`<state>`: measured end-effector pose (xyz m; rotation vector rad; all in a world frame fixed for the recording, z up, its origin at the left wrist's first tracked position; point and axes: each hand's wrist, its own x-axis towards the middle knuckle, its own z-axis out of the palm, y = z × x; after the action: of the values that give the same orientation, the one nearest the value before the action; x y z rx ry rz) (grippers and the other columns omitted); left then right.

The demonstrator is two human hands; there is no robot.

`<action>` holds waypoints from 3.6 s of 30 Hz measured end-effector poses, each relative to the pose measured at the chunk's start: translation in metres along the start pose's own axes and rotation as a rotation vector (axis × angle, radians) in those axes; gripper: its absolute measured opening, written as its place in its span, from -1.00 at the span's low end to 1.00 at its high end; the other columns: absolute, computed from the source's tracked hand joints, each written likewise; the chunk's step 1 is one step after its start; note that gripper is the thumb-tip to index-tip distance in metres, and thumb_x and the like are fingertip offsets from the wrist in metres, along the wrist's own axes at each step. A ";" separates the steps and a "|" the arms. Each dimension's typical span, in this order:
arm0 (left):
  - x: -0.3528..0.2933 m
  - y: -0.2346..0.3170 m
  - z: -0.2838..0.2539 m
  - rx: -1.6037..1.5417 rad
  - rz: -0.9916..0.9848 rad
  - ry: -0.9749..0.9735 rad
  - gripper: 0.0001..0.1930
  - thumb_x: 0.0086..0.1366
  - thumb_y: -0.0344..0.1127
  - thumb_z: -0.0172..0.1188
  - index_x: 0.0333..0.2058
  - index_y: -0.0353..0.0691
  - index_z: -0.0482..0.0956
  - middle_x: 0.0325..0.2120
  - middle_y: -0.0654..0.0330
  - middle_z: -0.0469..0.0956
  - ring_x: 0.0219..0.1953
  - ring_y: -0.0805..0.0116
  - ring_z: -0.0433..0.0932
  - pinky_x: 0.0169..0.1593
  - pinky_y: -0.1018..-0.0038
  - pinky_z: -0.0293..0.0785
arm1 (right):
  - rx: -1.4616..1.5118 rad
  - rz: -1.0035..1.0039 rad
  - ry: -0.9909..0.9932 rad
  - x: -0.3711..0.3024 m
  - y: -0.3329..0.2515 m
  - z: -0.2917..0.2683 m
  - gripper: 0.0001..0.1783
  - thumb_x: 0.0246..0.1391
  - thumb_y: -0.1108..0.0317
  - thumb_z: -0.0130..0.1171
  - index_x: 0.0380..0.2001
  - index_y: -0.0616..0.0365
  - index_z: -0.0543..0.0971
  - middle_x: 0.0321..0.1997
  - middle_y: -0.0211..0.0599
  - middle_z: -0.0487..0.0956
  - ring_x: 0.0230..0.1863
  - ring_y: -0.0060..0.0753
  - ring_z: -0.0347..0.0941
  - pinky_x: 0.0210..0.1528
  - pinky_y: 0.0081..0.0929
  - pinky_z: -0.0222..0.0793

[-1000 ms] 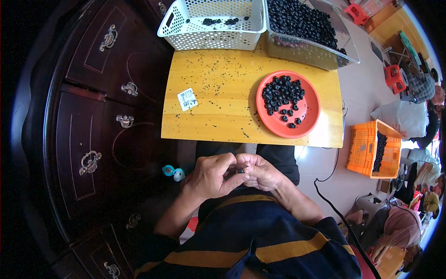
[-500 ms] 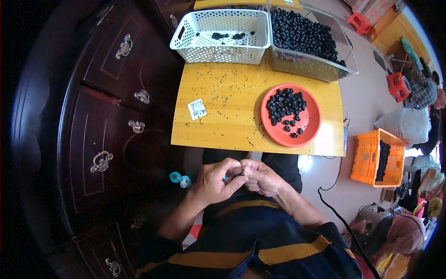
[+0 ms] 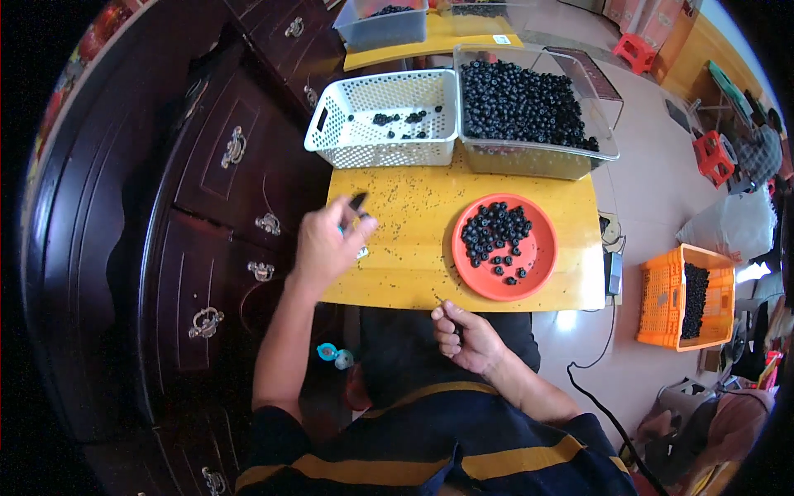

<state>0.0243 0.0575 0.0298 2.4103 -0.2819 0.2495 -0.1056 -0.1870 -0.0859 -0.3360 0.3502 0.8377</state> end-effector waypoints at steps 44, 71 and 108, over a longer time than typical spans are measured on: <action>-0.137 0.117 0.096 0.116 0.176 -0.364 -0.68 0.16 -0.28 0.38 -0.10 -0.13 0.62 -0.47 0.09 0.65 -0.45 0.14 0.67 -0.38 0.26 0.57 | 0.189 -0.205 -0.247 -0.041 -0.002 -0.012 -0.44 0.46 0.06 -0.19 0.27 0.28 0.37 0.30 -0.05 0.47 0.34 -0.17 0.35 0.43 -0.20 0.17; -0.141 0.100 0.056 -0.172 -0.009 -0.107 -0.75 0.12 -0.51 0.38 -0.19 -0.29 0.59 -0.65 0.22 0.42 -0.62 0.47 0.37 -0.47 0.52 0.36 | 0.304 -0.067 -0.118 -0.034 -0.010 -0.030 -0.72 0.42 0.14 -0.01 -0.09 0.08 0.54 -0.35 -0.53 0.55 -0.49 -0.69 0.33 -0.54 -0.71 0.22; -0.124 0.097 0.091 -0.374 0.011 -0.153 -0.74 0.10 -0.54 0.41 -0.20 -0.28 0.64 -0.63 0.32 0.50 -0.63 0.61 0.41 -0.52 0.58 0.30 | -0.373 -0.162 -0.117 -0.041 -0.030 -0.007 -0.71 0.38 0.05 0.10 -0.30 0.01 0.49 -0.63 -0.75 0.16 -0.65 -0.80 -0.03 -0.64 -0.71 -0.19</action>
<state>-0.1112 -0.0567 -0.0095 2.0589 -0.3755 0.0126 -0.1093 -0.2356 -0.0696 -0.6507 0.0534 0.7579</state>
